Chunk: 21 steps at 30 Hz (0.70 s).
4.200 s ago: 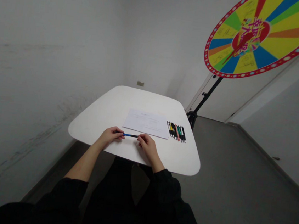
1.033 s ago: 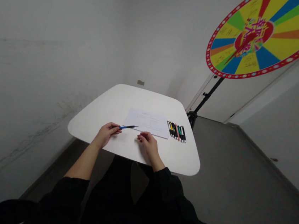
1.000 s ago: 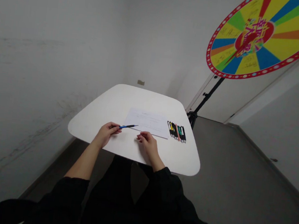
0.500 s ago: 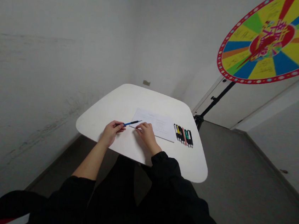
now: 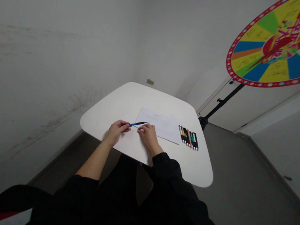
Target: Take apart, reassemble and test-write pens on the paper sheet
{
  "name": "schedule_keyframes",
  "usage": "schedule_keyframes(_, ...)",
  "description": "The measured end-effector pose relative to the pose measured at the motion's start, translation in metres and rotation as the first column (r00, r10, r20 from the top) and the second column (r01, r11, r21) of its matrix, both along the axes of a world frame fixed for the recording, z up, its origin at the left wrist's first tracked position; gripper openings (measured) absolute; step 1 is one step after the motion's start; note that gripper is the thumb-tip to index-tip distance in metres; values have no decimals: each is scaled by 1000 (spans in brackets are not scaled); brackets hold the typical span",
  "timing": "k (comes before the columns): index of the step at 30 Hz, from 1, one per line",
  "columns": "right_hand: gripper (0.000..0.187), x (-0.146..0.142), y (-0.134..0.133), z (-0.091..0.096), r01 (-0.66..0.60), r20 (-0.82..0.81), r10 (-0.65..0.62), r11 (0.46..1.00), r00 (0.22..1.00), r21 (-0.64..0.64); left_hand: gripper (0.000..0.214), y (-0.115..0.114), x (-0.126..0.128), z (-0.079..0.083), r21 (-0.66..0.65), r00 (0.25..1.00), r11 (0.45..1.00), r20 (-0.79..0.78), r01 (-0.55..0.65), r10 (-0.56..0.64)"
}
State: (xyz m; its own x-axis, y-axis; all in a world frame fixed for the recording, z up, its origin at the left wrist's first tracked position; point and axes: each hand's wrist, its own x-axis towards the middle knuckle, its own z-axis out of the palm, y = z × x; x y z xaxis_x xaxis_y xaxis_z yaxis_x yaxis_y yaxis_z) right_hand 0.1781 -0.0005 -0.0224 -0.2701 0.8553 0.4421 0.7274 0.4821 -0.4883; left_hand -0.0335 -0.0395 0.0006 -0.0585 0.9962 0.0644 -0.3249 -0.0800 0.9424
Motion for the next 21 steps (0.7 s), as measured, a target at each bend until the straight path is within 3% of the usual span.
schedule_keyframes(9, 7, 0, -2, 1, 2, -19, -2, 1000, 1000, 5, 47, 0, 0, 1, -1, 999, 1000, -40, -4, 4)
schedule_keyframes(16, 23, 5, -8, 3, 44, -82, -42, 999, 996, 23, 44, 0, 0, 0, -3, 1000, 1000, -28, -4, 4)
schedule_keyframes(21, 22, 6, -11, 4, 29, -82, -27, 999, 996, 30, 47, -1, 0, 1, 6, 1000, 1000, -25, 0, 0)
